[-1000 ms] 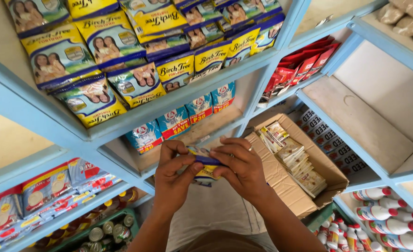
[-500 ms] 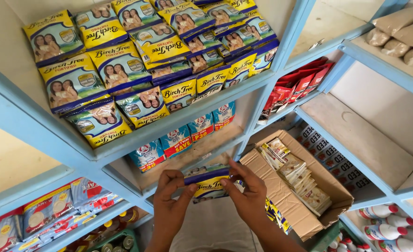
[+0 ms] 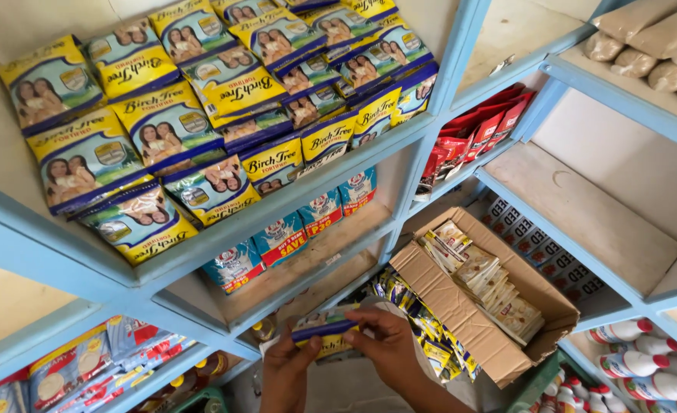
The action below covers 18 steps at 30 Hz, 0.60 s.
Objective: Organizing and stocking milk powder packets on grocery store shelves.
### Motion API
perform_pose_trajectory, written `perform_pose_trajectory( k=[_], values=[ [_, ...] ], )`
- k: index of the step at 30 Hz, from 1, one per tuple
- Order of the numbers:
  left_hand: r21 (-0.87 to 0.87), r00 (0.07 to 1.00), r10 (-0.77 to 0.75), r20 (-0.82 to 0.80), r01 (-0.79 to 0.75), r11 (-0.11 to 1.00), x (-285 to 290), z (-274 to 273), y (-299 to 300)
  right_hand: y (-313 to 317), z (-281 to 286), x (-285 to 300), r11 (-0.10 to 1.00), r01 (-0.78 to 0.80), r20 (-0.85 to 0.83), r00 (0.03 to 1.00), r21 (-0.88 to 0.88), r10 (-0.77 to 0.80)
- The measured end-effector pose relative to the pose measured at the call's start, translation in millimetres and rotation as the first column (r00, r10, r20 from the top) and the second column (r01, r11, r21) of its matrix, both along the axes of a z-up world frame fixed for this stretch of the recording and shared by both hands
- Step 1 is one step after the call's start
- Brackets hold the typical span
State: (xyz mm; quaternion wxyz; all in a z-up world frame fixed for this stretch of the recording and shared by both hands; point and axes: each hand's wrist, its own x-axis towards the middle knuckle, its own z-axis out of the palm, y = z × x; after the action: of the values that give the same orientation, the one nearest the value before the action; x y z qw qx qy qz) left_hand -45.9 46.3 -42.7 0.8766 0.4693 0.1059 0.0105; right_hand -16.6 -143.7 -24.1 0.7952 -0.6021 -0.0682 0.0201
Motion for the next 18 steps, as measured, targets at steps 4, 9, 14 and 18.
perform_pose_trajectory(
  k=[4,9,14,18],
  values=[
    [0.55,0.984,0.133,0.119,-0.177,0.816,-2,15,-1,-7,46,12,0.862,0.214,0.451,0.892,-0.46,0.019],
    [0.689,0.901,0.163,0.402,-0.415,0.594,5,62,-10,-6,81,16,0.837,0.252,0.509,0.86,-0.487,0.037],
    [0.634,0.839,0.095,0.535,-0.474,0.611,13,100,-4,-8,74,18,0.909,0.148,0.427,0.903,-0.389,0.036],
    [0.769,0.814,-0.178,0.553,-0.416,0.486,12,118,3,-9,75,15,0.954,0.015,0.27,0.96,-0.3,0.07]
  ],
)
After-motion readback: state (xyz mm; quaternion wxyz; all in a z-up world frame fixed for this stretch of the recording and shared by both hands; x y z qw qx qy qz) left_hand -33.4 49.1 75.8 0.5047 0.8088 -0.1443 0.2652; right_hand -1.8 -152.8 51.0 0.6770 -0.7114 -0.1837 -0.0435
